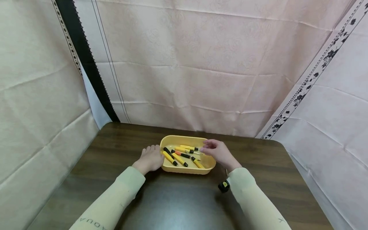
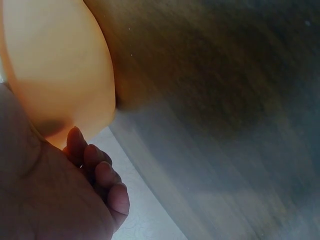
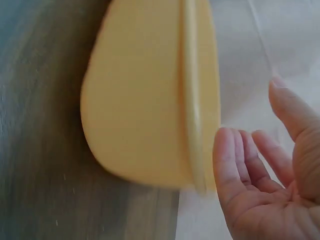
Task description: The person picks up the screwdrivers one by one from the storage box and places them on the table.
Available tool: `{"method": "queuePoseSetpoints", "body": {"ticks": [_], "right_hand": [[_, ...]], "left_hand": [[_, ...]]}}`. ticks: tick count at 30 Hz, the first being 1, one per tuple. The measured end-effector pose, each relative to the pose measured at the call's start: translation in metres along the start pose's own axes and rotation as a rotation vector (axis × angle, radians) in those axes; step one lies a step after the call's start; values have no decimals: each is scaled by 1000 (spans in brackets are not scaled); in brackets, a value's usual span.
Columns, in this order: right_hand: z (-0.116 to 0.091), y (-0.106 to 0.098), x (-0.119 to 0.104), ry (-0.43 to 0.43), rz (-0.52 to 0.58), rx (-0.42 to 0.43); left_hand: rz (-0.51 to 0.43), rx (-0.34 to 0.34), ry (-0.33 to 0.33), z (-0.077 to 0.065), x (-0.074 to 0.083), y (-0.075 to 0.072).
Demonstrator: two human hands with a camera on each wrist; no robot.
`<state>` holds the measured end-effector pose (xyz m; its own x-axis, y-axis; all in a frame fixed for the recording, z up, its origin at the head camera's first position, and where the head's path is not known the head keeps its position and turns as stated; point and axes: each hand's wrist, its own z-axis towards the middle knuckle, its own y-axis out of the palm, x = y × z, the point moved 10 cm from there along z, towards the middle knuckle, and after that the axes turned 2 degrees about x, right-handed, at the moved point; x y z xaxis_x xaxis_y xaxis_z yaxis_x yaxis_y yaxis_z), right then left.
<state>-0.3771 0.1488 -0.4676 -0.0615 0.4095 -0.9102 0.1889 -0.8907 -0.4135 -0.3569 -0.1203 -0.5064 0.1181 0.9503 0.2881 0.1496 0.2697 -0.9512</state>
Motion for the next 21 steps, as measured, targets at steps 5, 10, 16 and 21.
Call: {"method": "queuePoseSetpoints", "body": {"ticks": [5, 10, 16, 21], "right_hand": [[1, 23, -2, 23, -96, -52], [3, 35, 3, 38, -147, -65], [6, 43, 7, 55, -209, -64], [9, 47, 10, 76, -275, -54]], "left_hand": [[-4, -3, -2, 1, -1, 0], [-10, -4, -2, 0, 0, 0], [-10, 5, -1, -1, 1, -1], [-5, 5, -3, -2, 2, -2]]}}
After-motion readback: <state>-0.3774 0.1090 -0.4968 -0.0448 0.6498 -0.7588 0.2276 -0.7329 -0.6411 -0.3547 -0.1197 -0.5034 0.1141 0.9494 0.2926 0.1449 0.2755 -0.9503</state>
